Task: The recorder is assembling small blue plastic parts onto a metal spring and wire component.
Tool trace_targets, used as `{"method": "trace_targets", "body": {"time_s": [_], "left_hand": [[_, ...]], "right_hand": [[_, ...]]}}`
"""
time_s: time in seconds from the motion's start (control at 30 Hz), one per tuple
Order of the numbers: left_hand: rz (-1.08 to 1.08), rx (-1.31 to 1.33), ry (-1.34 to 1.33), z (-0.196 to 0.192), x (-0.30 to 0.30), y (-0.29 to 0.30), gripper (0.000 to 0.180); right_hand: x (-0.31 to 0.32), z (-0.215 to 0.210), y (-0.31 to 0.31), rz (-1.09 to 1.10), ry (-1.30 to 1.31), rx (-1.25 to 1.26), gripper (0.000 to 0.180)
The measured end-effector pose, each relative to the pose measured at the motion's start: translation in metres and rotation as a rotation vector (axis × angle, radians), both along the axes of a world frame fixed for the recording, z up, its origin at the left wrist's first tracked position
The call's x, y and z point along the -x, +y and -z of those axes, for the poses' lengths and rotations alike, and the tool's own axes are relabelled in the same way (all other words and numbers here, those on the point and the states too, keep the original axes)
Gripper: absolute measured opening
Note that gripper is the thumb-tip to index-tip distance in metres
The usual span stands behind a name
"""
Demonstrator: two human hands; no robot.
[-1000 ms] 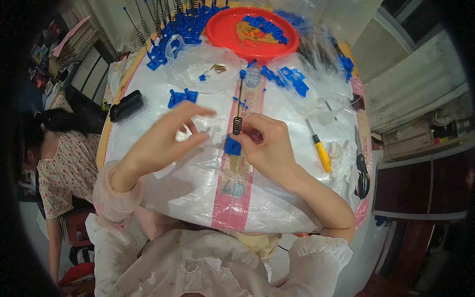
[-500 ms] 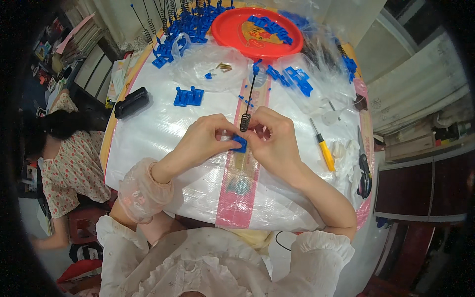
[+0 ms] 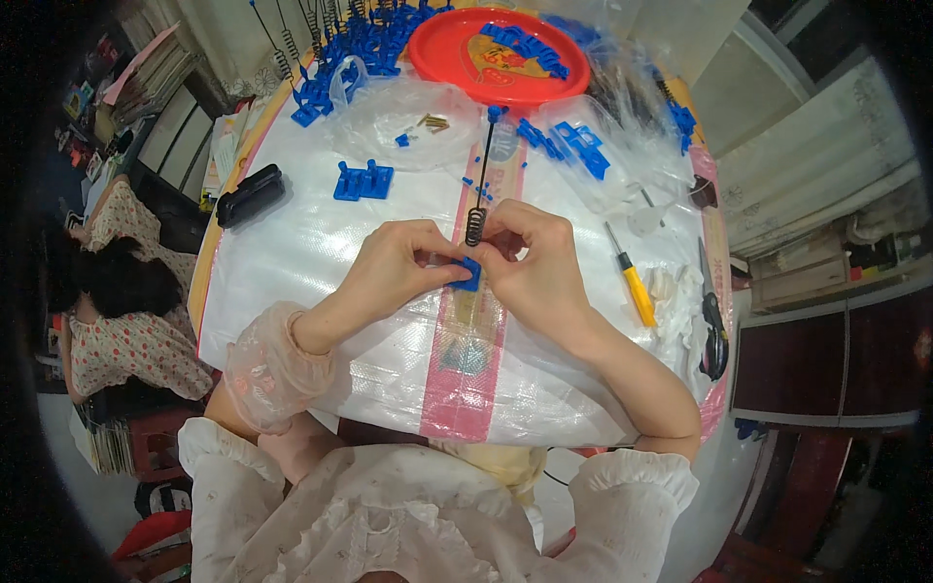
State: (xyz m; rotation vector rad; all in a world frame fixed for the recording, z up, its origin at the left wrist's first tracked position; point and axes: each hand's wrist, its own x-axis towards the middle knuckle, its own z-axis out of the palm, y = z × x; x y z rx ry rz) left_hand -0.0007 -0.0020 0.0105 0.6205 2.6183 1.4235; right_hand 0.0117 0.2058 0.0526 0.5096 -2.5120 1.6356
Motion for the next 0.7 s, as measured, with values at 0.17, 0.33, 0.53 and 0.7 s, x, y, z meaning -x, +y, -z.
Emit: {"method": "trace_targets", "body": {"time_s": [0.17,0.33,0.53,0.7], "left_hand": [[-0.004,-0.021,-0.009,-0.0003,-0.0001,0.0005,0.025],[0.012,-0.073,0.042,0.0051,0.0,0.0003,0.024],[0.003,-0.047,-0.002,0.0032,-0.0025,0.0007,0.022],[0.012,-0.053,0.039,0.0021,-0.002,0.0006,0.021]], "right_hand": [[-0.0009,-0.002,-0.0008,-0.005,0.007,0.007,0.008],[-0.002,-0.0001,-0.0013,-0.031,0.011,0.049,0.01],[-0.0012,0.0013,-0.0012,-0.042,0.041,0.03,0.012],[0.0001,-0.0009,-0.0002,-0.047,0.044,0.002,0.011]]}}
